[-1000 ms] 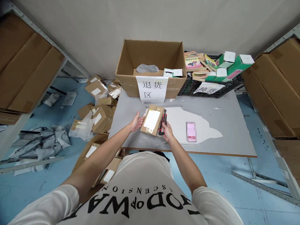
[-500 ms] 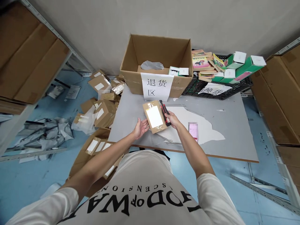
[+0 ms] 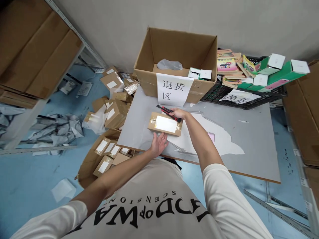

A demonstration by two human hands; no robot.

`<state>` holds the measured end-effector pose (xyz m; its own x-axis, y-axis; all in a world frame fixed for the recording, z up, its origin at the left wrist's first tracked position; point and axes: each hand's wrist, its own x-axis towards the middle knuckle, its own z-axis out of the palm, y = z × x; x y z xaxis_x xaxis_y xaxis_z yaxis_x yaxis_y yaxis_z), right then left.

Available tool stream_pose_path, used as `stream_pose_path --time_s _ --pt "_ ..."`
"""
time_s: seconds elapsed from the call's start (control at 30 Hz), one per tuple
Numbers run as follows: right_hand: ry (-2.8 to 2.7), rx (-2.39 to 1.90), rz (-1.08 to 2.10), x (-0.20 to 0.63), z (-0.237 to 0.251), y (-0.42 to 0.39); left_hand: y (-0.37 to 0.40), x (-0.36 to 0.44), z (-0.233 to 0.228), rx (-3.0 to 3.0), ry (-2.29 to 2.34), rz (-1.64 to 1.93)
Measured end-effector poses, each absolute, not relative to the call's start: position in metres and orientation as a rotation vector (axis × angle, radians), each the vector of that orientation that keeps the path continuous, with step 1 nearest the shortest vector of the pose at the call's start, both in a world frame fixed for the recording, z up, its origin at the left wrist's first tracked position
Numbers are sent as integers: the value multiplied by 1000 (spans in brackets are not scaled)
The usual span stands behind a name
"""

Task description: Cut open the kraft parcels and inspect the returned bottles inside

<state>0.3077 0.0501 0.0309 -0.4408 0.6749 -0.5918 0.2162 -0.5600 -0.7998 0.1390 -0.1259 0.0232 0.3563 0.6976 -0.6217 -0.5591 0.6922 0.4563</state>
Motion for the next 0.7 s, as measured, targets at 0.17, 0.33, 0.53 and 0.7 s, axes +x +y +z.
stream_pose_path --time_s 0.17,0.33,0.53,0.7 --pt "-1219 -1442 2125 305 24 51 -129 141 18 161 893 779" --pt "-1200 -1423 2059 306 15 48 -125 136 18 183 897 747" --pt "-1227 -1360 1842 309 13 45 -120 125 14 276 978 647" --pt "-1065 -1256 1573 348 20 12 -108 100 19 718 1126 399"
